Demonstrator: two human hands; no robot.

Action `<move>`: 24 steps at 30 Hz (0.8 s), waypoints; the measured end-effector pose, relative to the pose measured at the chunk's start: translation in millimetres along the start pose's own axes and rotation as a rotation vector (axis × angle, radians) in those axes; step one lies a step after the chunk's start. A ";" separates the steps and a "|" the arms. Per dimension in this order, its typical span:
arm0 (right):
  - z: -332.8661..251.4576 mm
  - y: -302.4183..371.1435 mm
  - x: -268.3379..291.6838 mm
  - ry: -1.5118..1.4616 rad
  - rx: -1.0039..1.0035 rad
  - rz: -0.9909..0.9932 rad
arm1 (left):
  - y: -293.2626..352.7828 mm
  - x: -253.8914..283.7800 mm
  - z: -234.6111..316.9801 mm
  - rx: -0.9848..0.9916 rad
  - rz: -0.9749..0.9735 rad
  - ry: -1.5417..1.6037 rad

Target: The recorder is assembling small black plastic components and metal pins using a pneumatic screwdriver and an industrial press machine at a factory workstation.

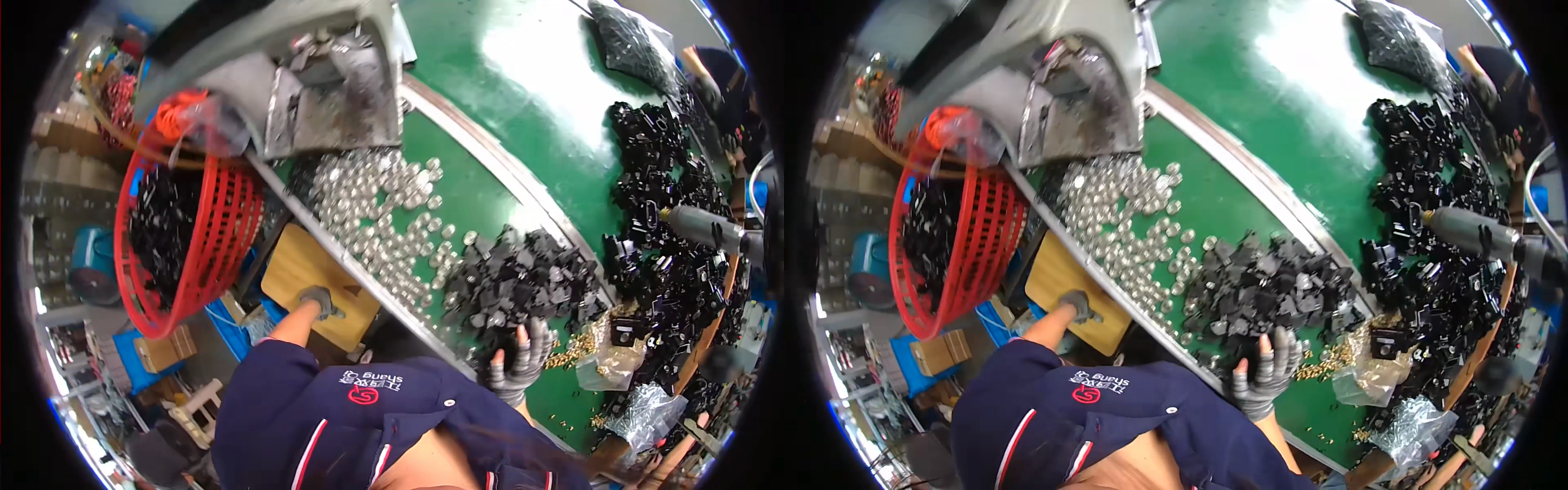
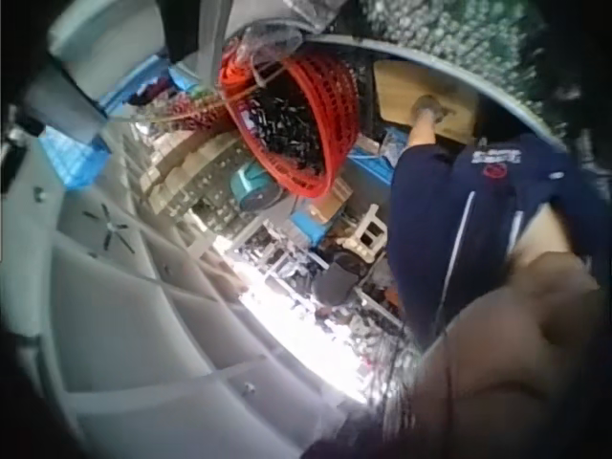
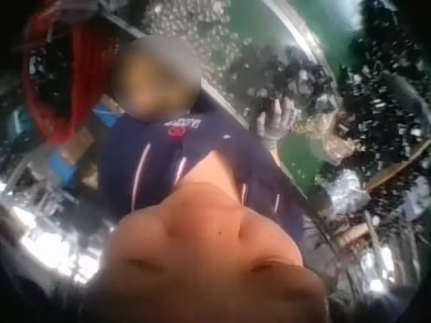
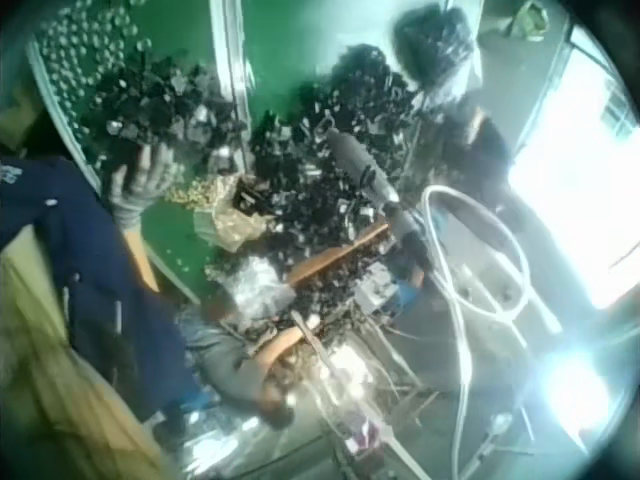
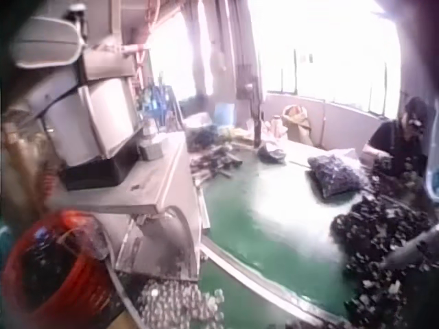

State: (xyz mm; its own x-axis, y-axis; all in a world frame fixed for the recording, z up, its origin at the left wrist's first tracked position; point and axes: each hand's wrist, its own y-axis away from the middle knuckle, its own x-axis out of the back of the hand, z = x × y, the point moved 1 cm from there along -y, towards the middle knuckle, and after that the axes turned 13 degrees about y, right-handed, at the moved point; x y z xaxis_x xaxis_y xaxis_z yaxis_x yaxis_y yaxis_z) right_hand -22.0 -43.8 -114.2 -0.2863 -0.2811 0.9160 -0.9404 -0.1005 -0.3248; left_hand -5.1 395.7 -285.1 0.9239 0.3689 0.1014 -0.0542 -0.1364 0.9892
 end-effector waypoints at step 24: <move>-21.5 -18.5 -0.4 -0.055 -0.335 0.175 | 28.3 245.3 37.6 -0.470 0.572 -0.784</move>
State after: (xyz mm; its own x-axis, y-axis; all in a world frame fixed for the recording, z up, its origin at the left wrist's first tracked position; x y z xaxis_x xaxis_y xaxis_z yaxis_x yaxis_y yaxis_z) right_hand -8.4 -21.3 -103.5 -0.4461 -0.3178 0.8367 -0.8886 0.2689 -0.3717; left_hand 234.2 447.7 -236.3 0.6914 -0.3525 0.6306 -0.5407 0.3264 0.7753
